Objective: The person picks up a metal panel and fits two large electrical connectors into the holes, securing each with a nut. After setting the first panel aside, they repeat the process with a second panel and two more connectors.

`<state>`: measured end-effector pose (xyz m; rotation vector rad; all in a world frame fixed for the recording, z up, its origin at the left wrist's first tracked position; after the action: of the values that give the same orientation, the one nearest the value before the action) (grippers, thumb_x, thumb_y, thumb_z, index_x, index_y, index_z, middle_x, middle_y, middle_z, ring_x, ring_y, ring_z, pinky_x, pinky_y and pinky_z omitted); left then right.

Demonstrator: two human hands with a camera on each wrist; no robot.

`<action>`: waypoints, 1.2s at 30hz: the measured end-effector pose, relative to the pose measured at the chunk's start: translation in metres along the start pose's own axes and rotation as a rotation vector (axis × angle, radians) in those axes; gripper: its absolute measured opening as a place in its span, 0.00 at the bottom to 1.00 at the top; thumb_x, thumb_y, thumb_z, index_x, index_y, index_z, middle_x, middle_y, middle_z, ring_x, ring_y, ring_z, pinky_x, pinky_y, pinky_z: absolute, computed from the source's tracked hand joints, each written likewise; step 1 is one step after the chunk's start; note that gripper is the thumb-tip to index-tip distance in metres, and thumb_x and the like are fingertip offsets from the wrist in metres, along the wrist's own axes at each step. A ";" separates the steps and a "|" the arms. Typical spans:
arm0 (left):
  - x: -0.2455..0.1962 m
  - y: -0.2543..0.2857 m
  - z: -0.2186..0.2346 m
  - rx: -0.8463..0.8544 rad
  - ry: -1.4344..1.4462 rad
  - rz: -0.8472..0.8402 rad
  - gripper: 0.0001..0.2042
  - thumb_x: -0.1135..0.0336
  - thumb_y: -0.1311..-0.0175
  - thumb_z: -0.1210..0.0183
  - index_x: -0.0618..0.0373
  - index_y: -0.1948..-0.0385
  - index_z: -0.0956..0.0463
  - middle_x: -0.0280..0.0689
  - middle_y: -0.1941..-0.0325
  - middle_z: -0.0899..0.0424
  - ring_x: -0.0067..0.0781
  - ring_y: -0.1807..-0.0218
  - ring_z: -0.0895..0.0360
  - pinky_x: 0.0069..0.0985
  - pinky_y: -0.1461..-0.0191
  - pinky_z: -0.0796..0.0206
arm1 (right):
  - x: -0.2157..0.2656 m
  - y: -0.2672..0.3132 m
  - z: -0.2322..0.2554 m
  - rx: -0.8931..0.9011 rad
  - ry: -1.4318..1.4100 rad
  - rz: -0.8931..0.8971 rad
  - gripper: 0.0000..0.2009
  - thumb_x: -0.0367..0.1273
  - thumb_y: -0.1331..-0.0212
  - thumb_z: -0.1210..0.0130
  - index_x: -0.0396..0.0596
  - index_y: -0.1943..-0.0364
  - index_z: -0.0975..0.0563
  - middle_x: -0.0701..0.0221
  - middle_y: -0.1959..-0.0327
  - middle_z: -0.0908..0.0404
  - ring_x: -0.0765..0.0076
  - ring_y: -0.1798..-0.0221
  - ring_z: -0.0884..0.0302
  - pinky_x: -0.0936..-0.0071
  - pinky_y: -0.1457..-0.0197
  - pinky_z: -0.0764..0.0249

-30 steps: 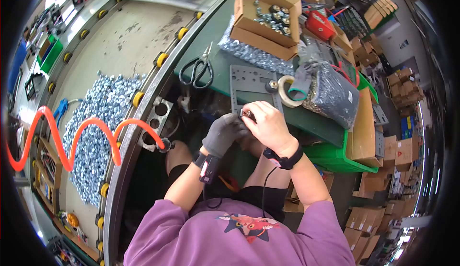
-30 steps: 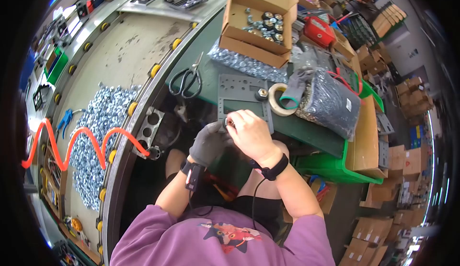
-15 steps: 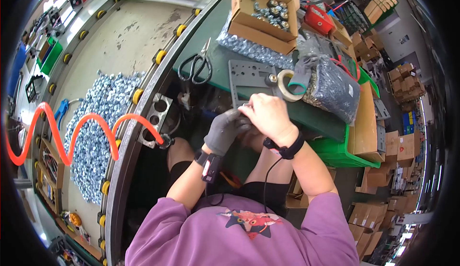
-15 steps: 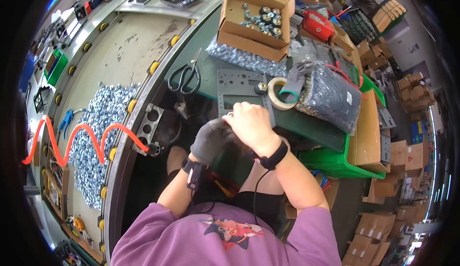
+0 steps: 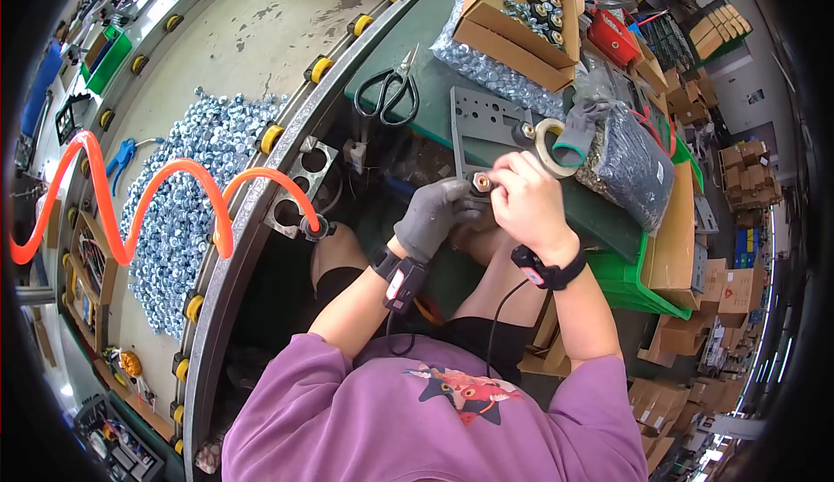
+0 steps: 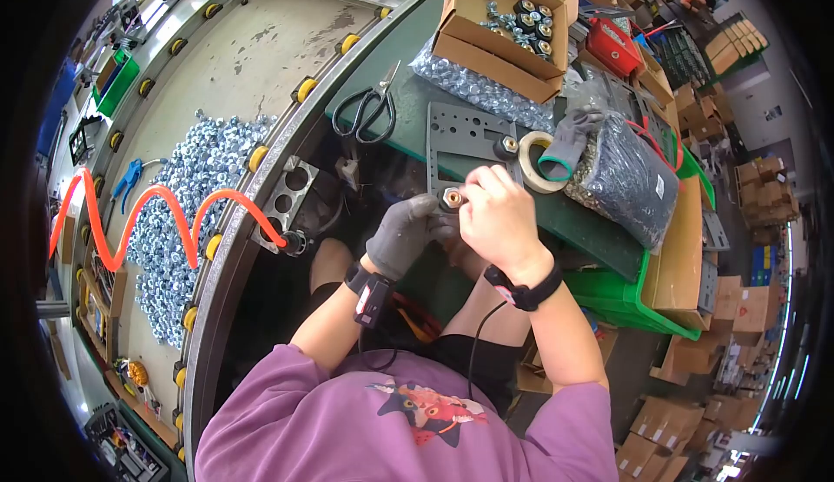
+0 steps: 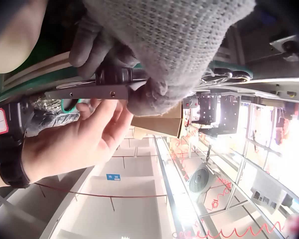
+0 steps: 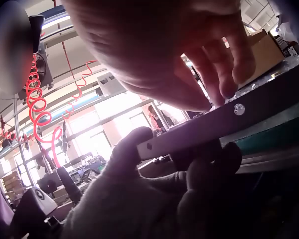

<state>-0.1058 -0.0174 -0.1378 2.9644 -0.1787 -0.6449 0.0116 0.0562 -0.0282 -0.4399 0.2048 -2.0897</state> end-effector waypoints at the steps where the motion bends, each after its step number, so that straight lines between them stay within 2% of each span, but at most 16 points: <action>1: 0.001 -0.001 0.001 0.000 0.000 -0.001 0.15 0.62 0.31 0.51 0.62 0.51 0.27 0.38 0.57 0.19 0.28 0.58 0.20 0.25 0.53 0.29 | -0.001 0.004 0.004 0.090 0.028 -0.016 0.12 0.25 0.55 0.46 0.45 0.63 0.21 0.69 0.62 0.22 0.60 0.59 0.24 0.65 0.57 0.24; 3: 0.004 -0.003 0.004 0.032 0.035 0.002 0.15 0.62 0.31 0.52 0.63 0.52 0.27 0.38 0.57 0.18 0.28 0.57 0.20 0.25 0.53 0.29 | 0.002 0.003 0.005 0.196 -0.089 -0.104 0.11 0.24 0.58 0.48 0.44 0.67 0.19 0.69 0.60 0.22 0.61 0.60 0.25 0.66 0.57 0.24; 5: 0.006 -0.004 0.007 0.039 0.071 0.005 0.15 0.62 0.31 0.53 0.63 0.52 0.27 0.38 0.58 0.18 0.28 0.57 0.20 0.25 0.53 0.29 | 0.016 -0.002 0.001 -0.287 -0.037 -0.022 0.05 0.23 0.59 0.48 0.46 0.79 0.20 0.72 0.70 0.20 0.63 0.63 0.24 0.69 0.61 0.25; 7: 0.005 -0.004 0.005 0.048 0.105 0.001 0.15 0.63 0.31 0.53 0.63 0.52 0.27 0.38 0.58 0.18 0.28 0.57 0.20 0.25 0.53 0.29 | 0.008 0.006 0.002 -0.173 -0.048 -0.043 0.06 0.23 0.59 0.49 0.45 0.79 0.20 0.70 0.68 0.19 0.62 0.63 0.24 0.69 0.61 0.24; 9: 0.002 -0.002 0.004 -0.026 0.044 0.005 0.16 0.61 0.32 0.52 0.63 0.51 0.26 0.39 0.57 0.18 0.28 0.59 0.22 0.25 0.53 0.31 | -0.002 0.009 0.006 0.074 -0.216 -0.054 0.11 0.23 0.58 0.49 0.41 0.67 0.20 0.64 0.58 0.21 0.59 0.59 0.25 0.66 0.55 0.25; 13: 0.005 -0.004 0.007 0.014 0.071 -0.010 0.15 0.63 0.31 0.53 0.62 0.51 0.26 0.39 0.57 0.18 0.29 0.58 0.20 0.25 0.52 0.28 | 0.012 0.002 -0.007 -0.212 -0.010 -0.019 0.08 0.20 0.58 0.50 0.42 0.77 0.19 0.68 0.68 0.18 0.60 0.62 0.23 0.70 0.58 0.25; 15: 0.001 -0.005 0.006 -0.004 0.055 -0.026 0.15 0.62 0.31 0.53 0.61 0.51 0.26 0.39 0.57 0.18 0.29 0.58 0.20 0.26 0.53 0.28 | 0.008 0.004 -0.003 -0.207 -0.083 0.000 0.07 0.20 0.57 0.50 0.41 0.81 0.20 0.68 0.70 0.17 0.61 0.62 0.22 0.70 0.59 0.25; 17: -0.003 -0.006 0.007 -0.056 0.041 -0.013 0.15 0.62 0.32 0.53 0.61 0.51 0.26 0.39 0.57 0.18 0.30 0.58 0.20 0.27 0.53 0.28 | 0.003 0.006 0.008 -0.016 -0.402 -0.105 0.07 0.23 0.56 0.50 0.43 0.79 0.19 0.66 0.71 0.17 0.57 0.65 0.21 0.67 0.58 0.23; 18: -0.006 -0.007 0.007 -0.106 0.025 0.006 0.15 0.62 0.32 0.52 0.61 0.52 0.26 0.39 0.57 0.18 0.31 0.58 0.20 0.28 0.53 0.27 | -0.003 0.002 0.007 -0.117 -0.436 -0.108 0.07 0.23 0.54 0.50 0.43 0.80 0.20 0.65 0.71 0.17 0.57 0.68 0.21 0.67 0.59 0.23; 21: -0.007 -0.013 0.008 -0.092 0.079 -0.014 0.17 0.58 0.34 0.50 0.61 0.53 0.26 0.39 0.57 0.18 0.32 0.58 0.21 0.28 0.52 0.29 | -0.056 -0.015 0.002 -0.285 -0.074 -0.166 0.09 0.28 0.50 0.44 0.44 0.64 0.19 0.63 0.60 0.17 0.56 0.56 0.23 0.64 0.49 0.27; 24: -0.005 -0.023 0.022 -0.056 0.119 -0.005 0.17 0.58 0.33 0.51 0.61 0.52 0.27 0.40 0.56 0.18 0.33 0.58 0.21 0.30 0.53 0.28 | -0.090 -0.027 -0.014 -0.080 0.175 -0.277 0.19 0.38 0.48 0.39 0.47 0.52 0.22 0.67 0.51 0.20 0.56 0.47 0.27 0.60 0.41 0.34; 28: -0.012 -0.020 0.024 -0.116 -0.002 -0.024 0.16 0.58 0.32 0.50 0.59 0.51 0.27 0.39 0.55 0.20 0.33 0.56 0.21 0.29 0.52 0.28 | -0.101 -0.033 -0.020 0.001 0.277 -0.185 0.19 0.35 0.49 0.36 0.46 0.52 0.21 0.68 0.55 0.18 0.62 0.51 0.24 0.64 0.45 0.31; 30: -0.016 -0.015 0.018 -0.220 -0.060 -0.073 0.15 0.60 0.33 0.48 0.58 0.50 0.26 0.39 0.54 0.20 0.33 0.56 0.21 0.28 0.53 0.27 | -0.114 -0.030 -0.021 -0.055 -0.703 -0.552 0.18 0.34 0.46 0.35 0.43 0.52 0.22 0.69 0.60 0.17 0.71 0.58 0.21 0.71 0.53 0.26; 32: -0.039 0.001 -0.014 -0.531 -0.791 -0.553 0.15 0.64 0.37 0.42 0.59 0.51 0.25 0.38 0.53 0.21 0.31 0.58 0.22 0.26 0.54 0.28 | -0.090 -0.023 0.002 -0.078 -1.373 -0.568 0.17 0.35 0.40 0.38 0.39 0.51 0.23 0.71 0.62 0.18 0.78 0.63 0.22 0.78 0.61 0.24; 33: -0.042 0.004 -0.028 -0.530 -0.921 -0.723 0.16 0.69 0.43 0.39 0.61 0.53 0.25 0.38 0.54 0.22 0.30 0.59 0.23 0.25 0.54 0.29 | -0.085 -0.018 0.009 -0.038 -1.689 -0.532 0.17 0.36 0.38 0.40 0.39 0.51 0.23 0.71 0.62 0.18 0.78 0.62 0.22 0.77 0.61 0.24; 36: -0.051 0.010 -0.087 -0.285 -1.161 -0.948 0.18 0.73 0.50 0.37 0.61 0.54 0.24 0.41 0.53 0.22 0.32 0.59 0.22 0.26 0.54 0.28 | -0.056 -0.006 0.021 0.034 -1.857 -0.447 0.19 0.39 0.34 0.45 0.40 0.47 0.26 0.71 0.59 0.19 0.79 0.61 0.21 0.78 0.58 0.23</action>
<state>-0.1165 -0.0140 -0.0367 1.8719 1.1527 -2.1287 0.0420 0.1075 -0.0203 -2.2363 -1.0660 -1.2530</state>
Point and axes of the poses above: each hand's wrist, its own y-axis away from the middle knuckle, its own z-axis out of the back of the hand, x = y × z, the point moved 2 cm from there along -y, towards the middle knuckle
